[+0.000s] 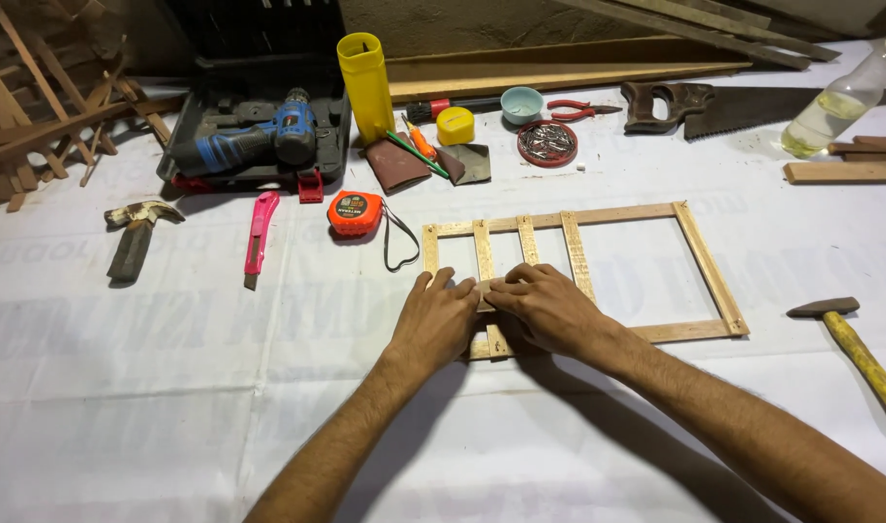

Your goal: The person assembles a small wooden lattice frame on a workbench, positioning thin wooden slats across a rectangular frame and hammering nails to secure them. They measure the frame with a tape measure, reposition slats, and sand a small piece of wood by hand.

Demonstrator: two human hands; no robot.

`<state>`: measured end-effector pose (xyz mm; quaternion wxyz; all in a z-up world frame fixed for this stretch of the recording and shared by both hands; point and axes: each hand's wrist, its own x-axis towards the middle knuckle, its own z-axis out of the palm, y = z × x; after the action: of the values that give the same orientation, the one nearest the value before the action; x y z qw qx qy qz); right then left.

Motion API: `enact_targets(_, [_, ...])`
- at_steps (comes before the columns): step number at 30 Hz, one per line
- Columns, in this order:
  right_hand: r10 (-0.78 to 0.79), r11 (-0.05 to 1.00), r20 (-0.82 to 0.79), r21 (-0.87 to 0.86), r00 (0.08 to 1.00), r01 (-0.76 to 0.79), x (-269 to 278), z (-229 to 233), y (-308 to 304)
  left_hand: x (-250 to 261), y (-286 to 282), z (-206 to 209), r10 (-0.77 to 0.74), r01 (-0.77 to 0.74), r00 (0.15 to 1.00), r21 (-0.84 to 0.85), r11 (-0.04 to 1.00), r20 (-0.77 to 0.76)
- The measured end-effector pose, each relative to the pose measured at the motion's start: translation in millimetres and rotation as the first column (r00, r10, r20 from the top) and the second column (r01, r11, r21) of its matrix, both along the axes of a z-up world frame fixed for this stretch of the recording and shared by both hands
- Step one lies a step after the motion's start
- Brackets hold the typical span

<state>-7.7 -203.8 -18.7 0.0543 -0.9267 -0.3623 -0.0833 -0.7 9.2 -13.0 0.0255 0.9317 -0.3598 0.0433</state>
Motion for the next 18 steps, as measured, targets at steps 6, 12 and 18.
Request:
enact_targets(6, [-0.075,0.996,-0.055,0.046,0.996,0.078,33,-1,4,39,-5,-6,0.040,-0.040,0.999,0.040,0.998,-0.006])
enact_targets(12, [-0.088,0.994,-0.003,0.071,0.996,0.088,71,-10,5,73,-12,-8,0.079,-0.082,0.995,0.042,0.996,0.056])
enact_targets(18, [-0.102,0.994,-0.002,0.038,0.995,0.102,71,2,10,62,-19,3,0.116,-0.118,0.991,0.038,0.992,0.064])
